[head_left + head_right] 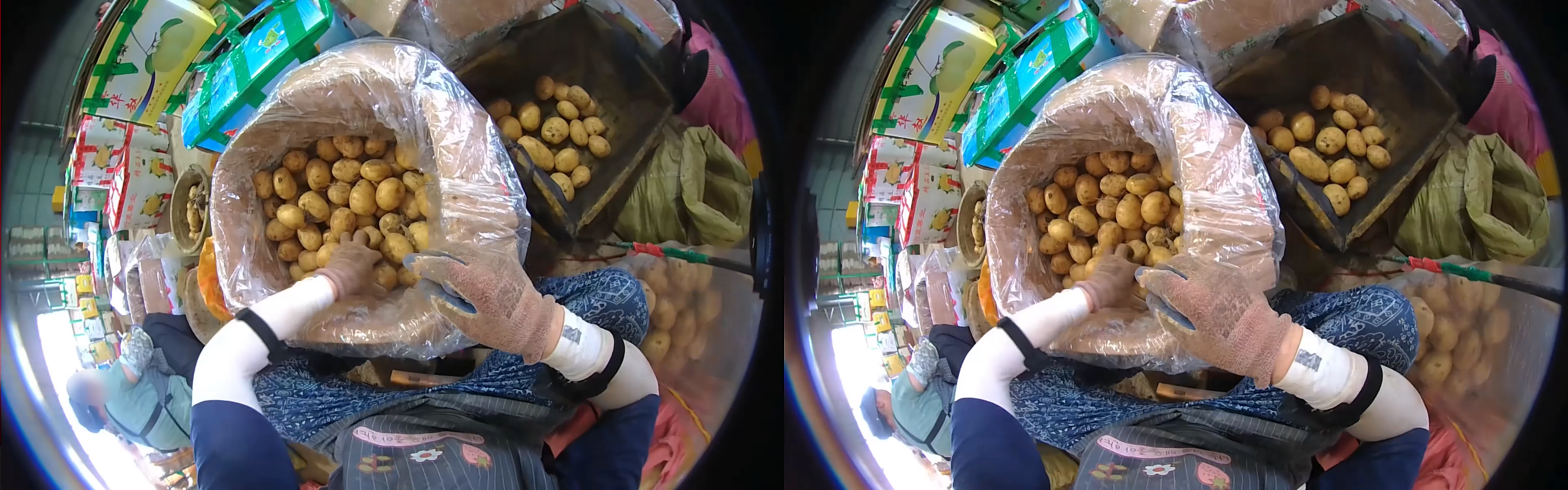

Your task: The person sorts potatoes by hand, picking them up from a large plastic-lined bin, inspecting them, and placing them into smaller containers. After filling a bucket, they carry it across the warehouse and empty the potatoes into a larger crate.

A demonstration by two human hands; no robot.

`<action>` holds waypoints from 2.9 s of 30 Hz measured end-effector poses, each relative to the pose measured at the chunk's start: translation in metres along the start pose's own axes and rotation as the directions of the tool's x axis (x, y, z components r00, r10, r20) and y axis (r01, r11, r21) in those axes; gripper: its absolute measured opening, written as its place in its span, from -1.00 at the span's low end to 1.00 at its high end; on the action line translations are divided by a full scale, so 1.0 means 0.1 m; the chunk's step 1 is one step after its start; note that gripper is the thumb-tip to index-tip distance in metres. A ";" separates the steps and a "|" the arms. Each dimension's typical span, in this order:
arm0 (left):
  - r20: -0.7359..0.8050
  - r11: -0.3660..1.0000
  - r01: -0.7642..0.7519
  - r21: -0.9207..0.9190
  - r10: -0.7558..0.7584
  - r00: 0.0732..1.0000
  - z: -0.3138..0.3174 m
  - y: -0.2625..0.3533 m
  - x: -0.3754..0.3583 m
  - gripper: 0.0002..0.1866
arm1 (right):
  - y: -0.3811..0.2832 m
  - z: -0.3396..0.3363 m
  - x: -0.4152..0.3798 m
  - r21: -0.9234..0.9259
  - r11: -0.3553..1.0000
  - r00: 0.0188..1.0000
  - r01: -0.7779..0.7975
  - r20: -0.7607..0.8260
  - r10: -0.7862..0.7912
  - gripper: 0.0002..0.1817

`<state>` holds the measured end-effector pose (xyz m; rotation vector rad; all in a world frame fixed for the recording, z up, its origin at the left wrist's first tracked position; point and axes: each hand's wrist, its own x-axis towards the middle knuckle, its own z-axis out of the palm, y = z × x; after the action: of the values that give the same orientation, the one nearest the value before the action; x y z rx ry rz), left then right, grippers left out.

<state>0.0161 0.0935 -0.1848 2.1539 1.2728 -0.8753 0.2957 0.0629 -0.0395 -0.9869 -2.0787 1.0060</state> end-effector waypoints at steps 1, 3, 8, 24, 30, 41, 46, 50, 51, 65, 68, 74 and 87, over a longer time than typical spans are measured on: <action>0.034 0.997 0.009 -0.078 -0.006 0.999 -0.06 -0.08 -0.07 -0.21 | 0.00 -0.02 0.00 -0.002 1.000 1.000 0.022 -0.004 -0.022 -0.56; 0.017 0.991 -0.019 -0.133 0.021 1.000 -0.02 -0.28 -0.19 -0.22 | 0.01 -0.02 0.00 0.001 0.998 0.998 0.055 -0.008 -0.055 -0.56; 0.114 0.997 -0.015 -0.079 0.024 0.993 -0.12 -0.13 -0.09 -0.24 | 0.11 0.03 0.06 -0.025 0.999 0.999 0.031 0.035 -0.030 -0.53; -0.243 -0.305 -0.213 -0.928 0.064 0.968 -0.51 -0.34 -1.30 -0.18 | 0.15 0.19 0.27 -0.125 0.991 0.998 0.054 0.041 -0.049 -0.70; -0.392 -0.792 -0.127 -0.597 0.150 0.908 -0.36 -0.38 -1.74 -0.09 | 0.06 0.28 0.36 -0.192 0.978 0.994 0.078 0.086 -0.063 -0.69; -0.379 -0.393 -0.694 -0.603 -0.625 0.683 0.35 -0.87 -3.45 -0.10 | 0.19 0.31 0.36 -0.153 0.984 0.973 0.092 0.224 -0.057 -0.60; 0.036 -0.517 -0.525 -0.676 -0.734 0.678 1.78 -0.93 -3.83 -0.33 | 0.09 0.24 0.26 -0.251 0.957 0.975 0.148 0.198 -0.099 -0.60; 0.238 -0.230 0.086 -0.969 -0.797 0.554 2.89 -0.76 -3.72 -0.37 | 0.11 0.24 0.23 -0.272 0.950 0.981 0.156 0.156 -0.116 -0.62; 0.201 -0.068 0.340 -0.938 -0.906 0.372 3.22 -0.67 -3.55 -0.35 | 0.09 0.25 0.25 -0.285 0.948 0.983 0.141 0.152 -0.100 -0.62; -0.326 0.364 0.528 -0.767 -0.930 0.169 2.72 -0.97 -3.58 -0.60 | 0.06 0.14 0.19 -0.265 0.952 0.977 0.152 0.184 -0.105 -0.56; -0.617 0.616 0.242 -0.750 -0.783 0.081 1.08 -1.08 -3.42 -0.59 | 0.08 0.09 0.18 -0.234 0.964 0.979 0.126 0.184 -0.084 -0.52; -0.505 0.846 0.030 -0.532 -0.346 0.791 -0.75 -0.85 -1.61 -0.38 | 0.09 0.05 0.17 -0.221 0.964 0.980 0.150 0.162 -0.115 -0.52; -0.161 0.854 0.353 -0.382 -0.438 0.884 -0.39 -0.64 -0.01 -0.26 | 0.08 -0.09 0.15 -0.196 0.977 0.971 0.088 0.234 -0.041 -0.54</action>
<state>-0.0305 0.1478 -0.1631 1.7829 1.8923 -0.4892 0.2971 0.0822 -0.0383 -0.9313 -2.4292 0.9217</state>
